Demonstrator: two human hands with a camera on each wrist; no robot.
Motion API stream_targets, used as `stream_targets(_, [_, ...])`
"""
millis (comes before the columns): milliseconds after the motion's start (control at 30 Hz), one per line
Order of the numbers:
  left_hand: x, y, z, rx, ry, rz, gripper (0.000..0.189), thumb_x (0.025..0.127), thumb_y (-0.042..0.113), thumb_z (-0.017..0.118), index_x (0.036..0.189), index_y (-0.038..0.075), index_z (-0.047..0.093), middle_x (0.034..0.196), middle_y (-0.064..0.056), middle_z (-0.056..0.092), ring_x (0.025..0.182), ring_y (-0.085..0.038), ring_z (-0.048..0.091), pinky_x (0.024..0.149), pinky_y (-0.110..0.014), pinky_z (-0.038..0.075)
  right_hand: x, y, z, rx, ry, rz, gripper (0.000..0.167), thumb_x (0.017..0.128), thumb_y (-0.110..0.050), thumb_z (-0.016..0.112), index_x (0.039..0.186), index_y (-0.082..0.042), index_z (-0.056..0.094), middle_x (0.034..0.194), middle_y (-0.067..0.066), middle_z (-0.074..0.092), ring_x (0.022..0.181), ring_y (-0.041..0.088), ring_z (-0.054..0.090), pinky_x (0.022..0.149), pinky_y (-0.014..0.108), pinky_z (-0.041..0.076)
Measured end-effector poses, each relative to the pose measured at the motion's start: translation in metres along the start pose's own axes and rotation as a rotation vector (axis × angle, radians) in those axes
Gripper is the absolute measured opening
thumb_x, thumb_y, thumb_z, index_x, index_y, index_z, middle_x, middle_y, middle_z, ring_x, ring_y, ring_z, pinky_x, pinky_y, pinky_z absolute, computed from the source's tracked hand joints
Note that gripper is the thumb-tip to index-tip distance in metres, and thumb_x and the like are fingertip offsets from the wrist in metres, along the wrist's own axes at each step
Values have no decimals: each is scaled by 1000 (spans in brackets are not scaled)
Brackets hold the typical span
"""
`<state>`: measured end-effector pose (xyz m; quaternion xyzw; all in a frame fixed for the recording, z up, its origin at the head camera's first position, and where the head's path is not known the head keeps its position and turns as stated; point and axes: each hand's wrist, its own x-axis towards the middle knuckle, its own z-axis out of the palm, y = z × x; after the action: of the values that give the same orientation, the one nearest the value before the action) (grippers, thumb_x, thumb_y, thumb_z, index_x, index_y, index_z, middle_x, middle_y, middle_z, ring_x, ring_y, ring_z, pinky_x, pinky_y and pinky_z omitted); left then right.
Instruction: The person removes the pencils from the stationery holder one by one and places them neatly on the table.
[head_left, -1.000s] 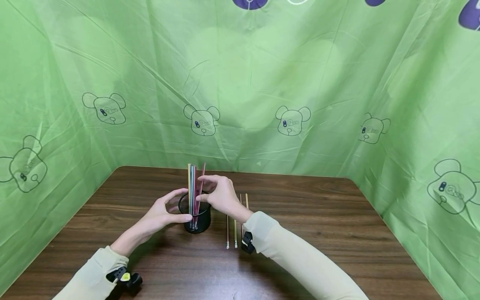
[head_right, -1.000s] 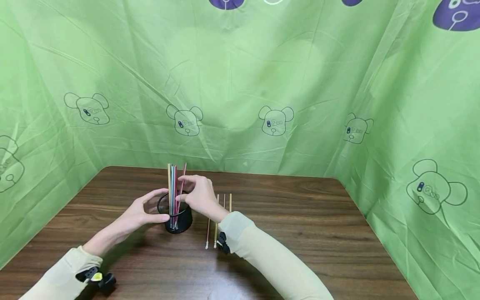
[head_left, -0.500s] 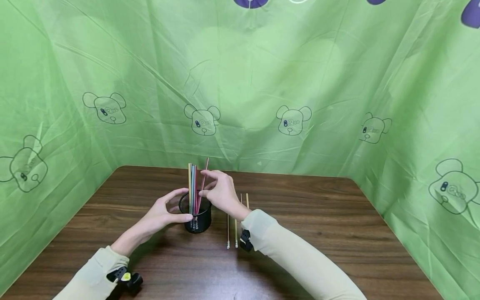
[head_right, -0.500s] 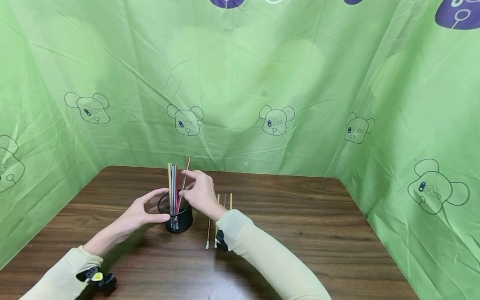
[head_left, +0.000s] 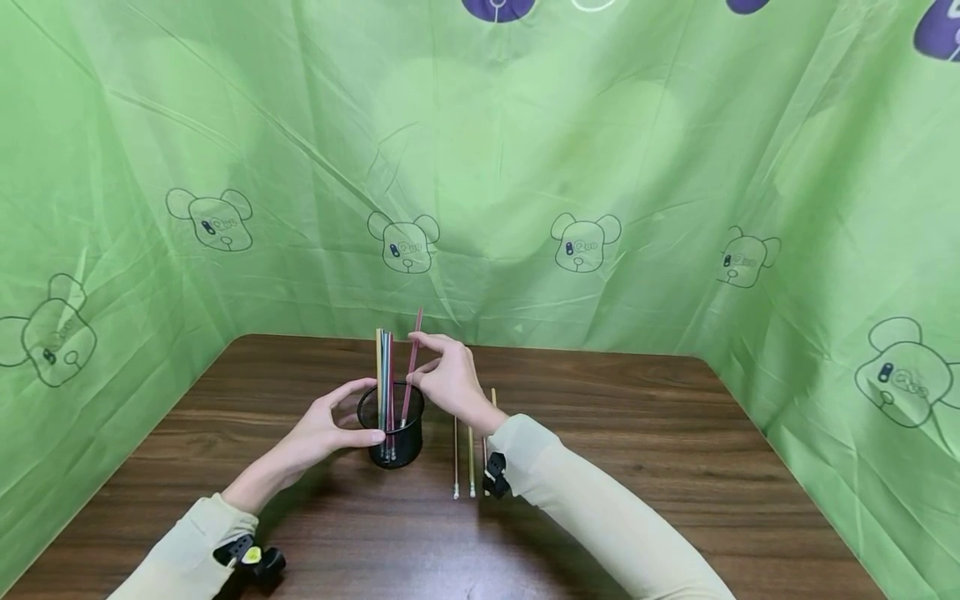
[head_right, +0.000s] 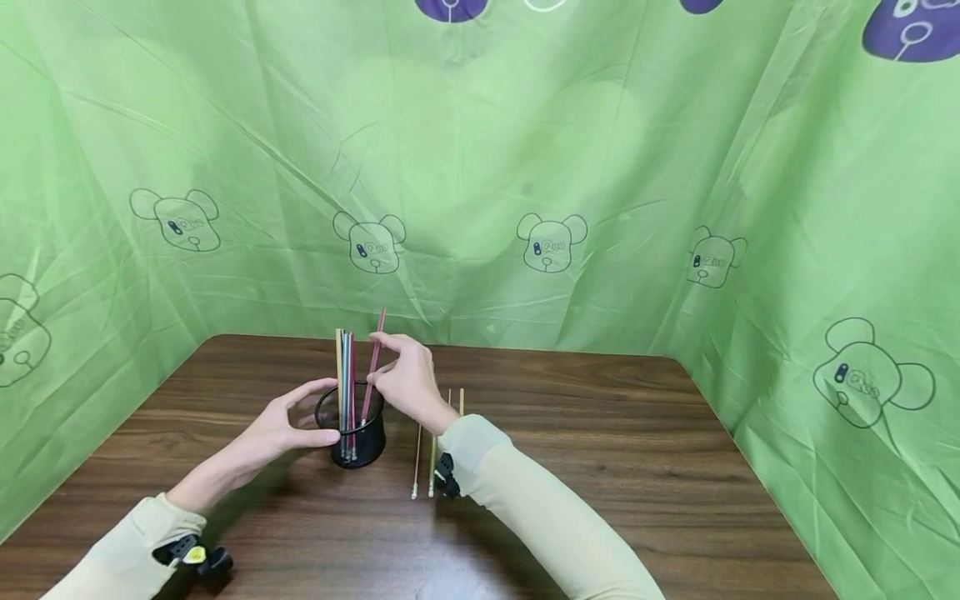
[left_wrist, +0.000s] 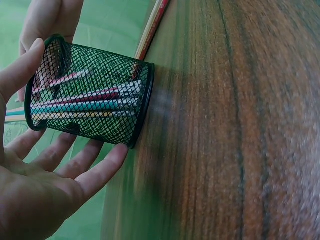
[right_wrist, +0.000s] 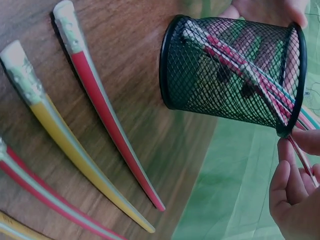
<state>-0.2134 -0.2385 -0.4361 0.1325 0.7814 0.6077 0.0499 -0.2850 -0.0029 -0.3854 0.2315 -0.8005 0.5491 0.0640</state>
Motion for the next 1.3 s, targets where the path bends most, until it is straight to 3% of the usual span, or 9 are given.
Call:
stream_targets(367, [1, -1, 0, 2, 2, 3, 82, 89, 17, 86, 159, 13, 43, 145, -20, 58, 136, -43, 53, 104, -45, 44, 7, -12, -20, 17, 3, -39, 66, 83, 9, 82, 141, -22, 70, 144, 1, 61, 80, 13, 76, 63, 30, 58])
stream_targets(767, [-1, 0, 1, 10, 5, 7, 82, 89, 17, 87, 159, 12, 43, 146, -20, 58, 136, -43, 53, 104, -46, 44, 12, -33, -50, 102, -17, -67, 68, 83, 12, 81, 143, -19, 69, 143, 5, 61, 84, 19, 77, 73, 34, 61])
stream_targets(1067, [-2, -1, 1, 13, 5, 9, 82, 89, 17, 87, 158, 12, 44, 145, -19, 58, 137, -42, 52, 104, -45, 44, 7, -28, -70, 105, -72, -54, 67, 84, 9, 83, 143, -18, 68, 144, 8, 62, 86, 21, 77, 79, 34, 60])
stream_targets(1300, [-2, 0, 1, 7, 3, 11, 81, 89, 16, 87, 158, 12, 44, 144, -19, 59, 137, -41, 52, 103, -43, 45, -1, -21, -81, 95, -98, -1, 64, 85, 9, 83, 141, -18, 70, 145, -1, 62, 87, 22, 77, 68, 30, 55])
